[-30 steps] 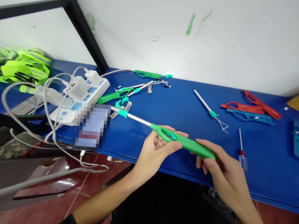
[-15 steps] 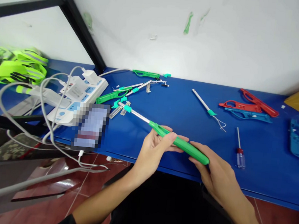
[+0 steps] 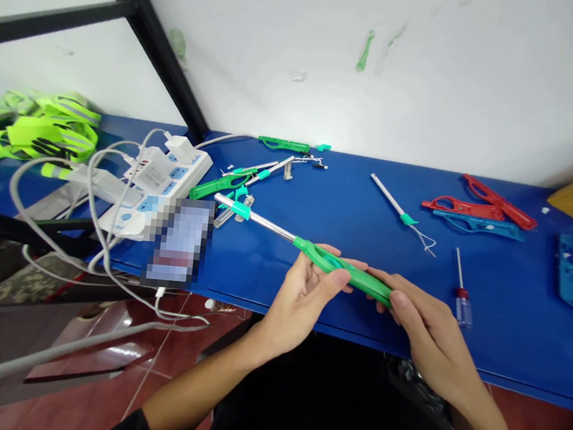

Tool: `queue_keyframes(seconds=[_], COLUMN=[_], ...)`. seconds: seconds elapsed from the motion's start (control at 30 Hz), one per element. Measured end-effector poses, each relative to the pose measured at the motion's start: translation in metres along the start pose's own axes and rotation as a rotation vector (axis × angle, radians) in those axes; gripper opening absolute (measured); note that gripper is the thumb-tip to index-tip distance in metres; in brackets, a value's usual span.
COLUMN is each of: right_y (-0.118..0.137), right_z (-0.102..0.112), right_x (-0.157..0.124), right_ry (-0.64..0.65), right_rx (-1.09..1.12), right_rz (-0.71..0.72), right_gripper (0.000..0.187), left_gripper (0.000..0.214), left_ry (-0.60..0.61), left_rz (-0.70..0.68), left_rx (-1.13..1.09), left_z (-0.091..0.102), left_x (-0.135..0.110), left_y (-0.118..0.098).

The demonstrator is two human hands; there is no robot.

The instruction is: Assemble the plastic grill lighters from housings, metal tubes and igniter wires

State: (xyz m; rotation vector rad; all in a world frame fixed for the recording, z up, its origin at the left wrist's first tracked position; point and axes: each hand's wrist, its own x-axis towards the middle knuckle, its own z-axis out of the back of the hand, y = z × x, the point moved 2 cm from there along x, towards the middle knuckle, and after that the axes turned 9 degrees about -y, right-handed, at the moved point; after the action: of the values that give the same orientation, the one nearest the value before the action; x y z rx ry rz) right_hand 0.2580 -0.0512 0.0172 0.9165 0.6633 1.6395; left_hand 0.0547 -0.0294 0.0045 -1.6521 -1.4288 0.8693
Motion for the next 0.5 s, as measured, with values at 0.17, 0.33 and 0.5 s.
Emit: queue_keyframes(seconds=[0.17,0.33,0.5], right_y=[-0.005,-0.022,-0.034], right_z=[-0.001,0.019,0.029], right_x=[-0.003,-0.006,-0.004], right_ry=[0.005,-0.02,0.034], right_rx=[-0.031,-0.227,-0.322], right_rz=[-0.019,0.115,0.17], right_gripper=[0.043,0.045,0.046], left_gripper=[0.038,0.039,0.027], left_ry=[0.007,0.13,0.285], left_rz=[0.028,0.189,-0.113], left_rx=[-0.001,0.289,0.774], left_z=[0.001,0.007,0.029], left_x=[0.002,-0.002,-0.003], left_y=[0.001,-0.011,-0.04])
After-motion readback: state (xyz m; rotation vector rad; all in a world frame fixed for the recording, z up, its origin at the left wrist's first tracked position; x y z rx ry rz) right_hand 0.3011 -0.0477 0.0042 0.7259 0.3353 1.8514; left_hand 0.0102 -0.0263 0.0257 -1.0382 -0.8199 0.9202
